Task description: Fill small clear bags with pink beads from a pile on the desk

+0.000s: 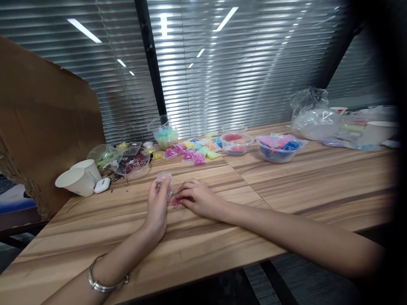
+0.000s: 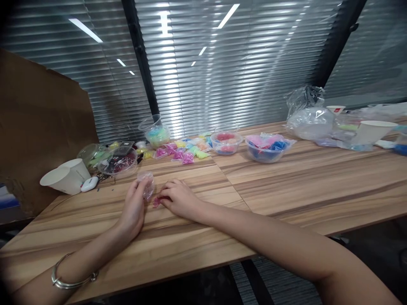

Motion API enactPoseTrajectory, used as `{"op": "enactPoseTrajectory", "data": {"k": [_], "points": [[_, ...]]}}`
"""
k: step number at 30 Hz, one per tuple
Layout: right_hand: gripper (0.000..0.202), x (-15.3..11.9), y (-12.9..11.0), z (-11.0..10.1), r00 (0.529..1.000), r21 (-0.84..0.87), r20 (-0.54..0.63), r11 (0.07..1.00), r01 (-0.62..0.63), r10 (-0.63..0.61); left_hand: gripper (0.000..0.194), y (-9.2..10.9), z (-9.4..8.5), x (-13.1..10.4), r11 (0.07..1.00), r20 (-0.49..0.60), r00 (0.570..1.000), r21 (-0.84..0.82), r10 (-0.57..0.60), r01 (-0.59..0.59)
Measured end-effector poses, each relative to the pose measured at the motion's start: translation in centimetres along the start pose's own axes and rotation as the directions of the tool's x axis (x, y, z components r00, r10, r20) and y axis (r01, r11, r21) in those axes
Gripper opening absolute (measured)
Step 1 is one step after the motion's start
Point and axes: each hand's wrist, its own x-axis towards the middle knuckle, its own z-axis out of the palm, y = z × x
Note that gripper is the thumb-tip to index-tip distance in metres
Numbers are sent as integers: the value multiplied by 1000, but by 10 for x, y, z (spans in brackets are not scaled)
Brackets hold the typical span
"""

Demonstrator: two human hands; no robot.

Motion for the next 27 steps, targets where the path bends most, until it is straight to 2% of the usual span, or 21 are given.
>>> {"op": "enactPoseTrajectory", "data": {"k": [13,18,22,27], "points": [[12,3,3,0,997,96,-82,995,3,4,36,1,1,-1,1000,10,1000,11,-6,6],[9,5,6,0,982,245,-139,965,-91,128,33,4,2,-4,999,36,999,36,-9,7],[15,5,8,0,958,423,-139,890,-170,250,37,5,2,-6,998,63,997,48,-45,42],[18,7,9,-2,938,523,-197,840,-146,285,40,5,3,-5,996,72,997,83,-35,29]]}}
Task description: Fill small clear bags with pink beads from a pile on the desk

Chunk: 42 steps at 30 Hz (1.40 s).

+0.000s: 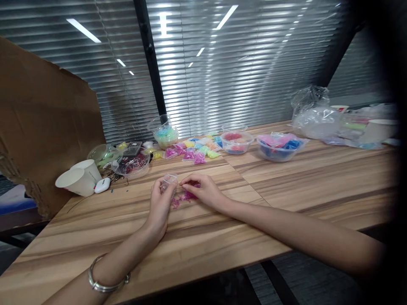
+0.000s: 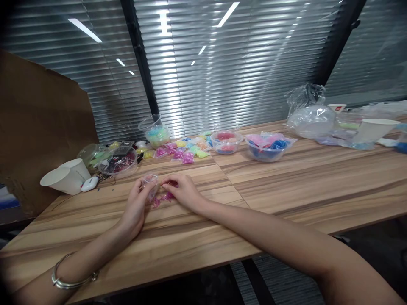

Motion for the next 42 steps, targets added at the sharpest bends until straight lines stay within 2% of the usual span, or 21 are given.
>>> {"op": "enactPoseTrajectory", "data": {"k": [5,14,20,26,31,42], "points": [[18,1,-2,-1,999,73,-20,996,-46,48,43,1,0,0,999,6,1000,42,14,-14],[17,0,-2,0,1000,71,-25,997,4,-2,44,1,-1,-2,998,43,999,62,16,-19],[19,1,-2,-1,999,92,-44,996,-4,8,44,-1,-1,0,996,42,999,86,31,-35],[15,3,0,-1,996,101,-89,995,21,-12,54,4,0,-5,987,75,995,150,-62,50],[10,3,4,-1,990,99,-140,994,47,-33,50,4,0,-4,984,68,996,176,-50,37],[12,1,1,-1,990,138,-133,988,63,-44,57,3,-2,-4,987,81,996,158,-38,25]]}}
